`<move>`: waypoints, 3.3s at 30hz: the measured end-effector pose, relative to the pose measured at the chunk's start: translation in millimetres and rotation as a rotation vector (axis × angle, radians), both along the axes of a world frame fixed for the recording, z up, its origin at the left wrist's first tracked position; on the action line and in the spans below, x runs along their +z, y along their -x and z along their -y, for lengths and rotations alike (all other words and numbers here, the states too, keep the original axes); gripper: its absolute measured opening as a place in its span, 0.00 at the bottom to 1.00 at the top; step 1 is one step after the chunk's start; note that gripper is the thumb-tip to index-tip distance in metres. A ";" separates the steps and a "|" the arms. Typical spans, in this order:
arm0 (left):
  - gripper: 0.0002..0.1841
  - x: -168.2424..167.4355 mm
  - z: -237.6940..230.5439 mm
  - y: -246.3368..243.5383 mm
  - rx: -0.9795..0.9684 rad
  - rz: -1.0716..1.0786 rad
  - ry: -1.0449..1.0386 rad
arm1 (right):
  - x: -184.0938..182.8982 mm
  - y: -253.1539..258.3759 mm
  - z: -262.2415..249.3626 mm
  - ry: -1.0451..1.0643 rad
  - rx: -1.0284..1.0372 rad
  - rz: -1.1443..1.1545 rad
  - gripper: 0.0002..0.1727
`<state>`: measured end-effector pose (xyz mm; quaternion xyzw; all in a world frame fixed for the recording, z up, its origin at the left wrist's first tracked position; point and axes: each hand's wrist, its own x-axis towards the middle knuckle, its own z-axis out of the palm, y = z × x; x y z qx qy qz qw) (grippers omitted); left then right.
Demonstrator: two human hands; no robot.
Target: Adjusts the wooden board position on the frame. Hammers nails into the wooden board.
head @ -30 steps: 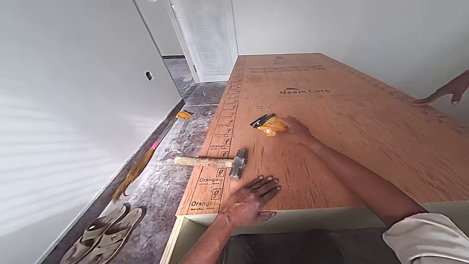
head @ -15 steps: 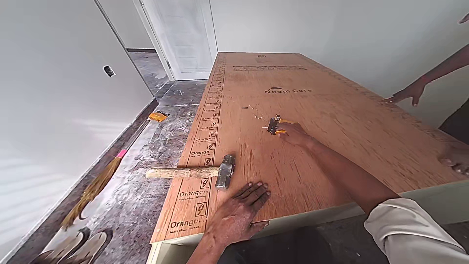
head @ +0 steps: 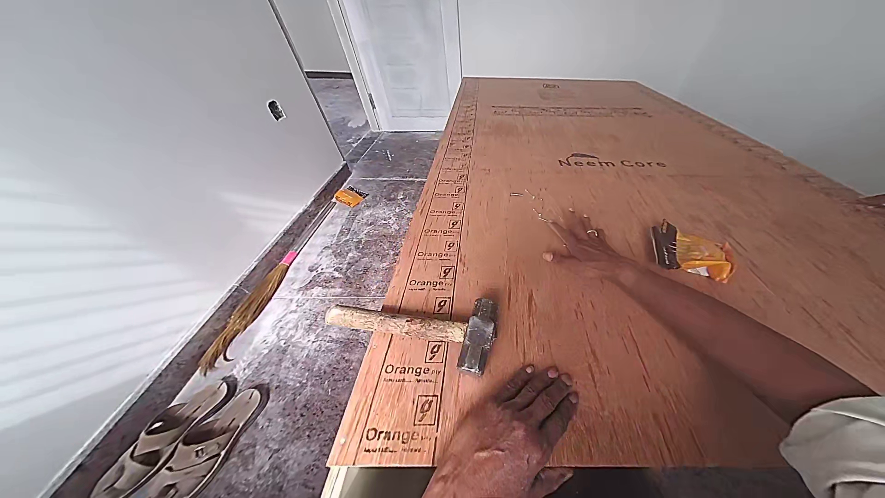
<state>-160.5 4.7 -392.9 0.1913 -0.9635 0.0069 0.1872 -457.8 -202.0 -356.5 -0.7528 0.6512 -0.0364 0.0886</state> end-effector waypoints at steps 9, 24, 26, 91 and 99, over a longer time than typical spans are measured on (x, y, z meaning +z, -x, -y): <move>0.29 7.6 0.8 1.6 -0.026 -0.023 -0.227 | -12.9 -34.4 176.9 0.060 0.137 0.047 0.34; 0.40 3.3 -0.1 -1.1 0.044 -0.018 -0.116 | -10.6 11.5 -33.2 0.226 0.474 0.240 0.21; 0.40 6.8 -1.0 -0.1 0.049 0.003 -0.134 | -8.7 18.0 -79.3 0.202 0.460 0.247 0.21; 0.19 29.7 -34.9 -35.9 0.574 -0.420 -0.319 | -2.1 -16.2 -412.3 -0.184 -0.067 1.790 0.28; 0.17 32.9 28.9 85.1 0.418 -0.326 -0.530 | -10.2 5.6 -427.1 -0.101 -0.488 1.446 0.22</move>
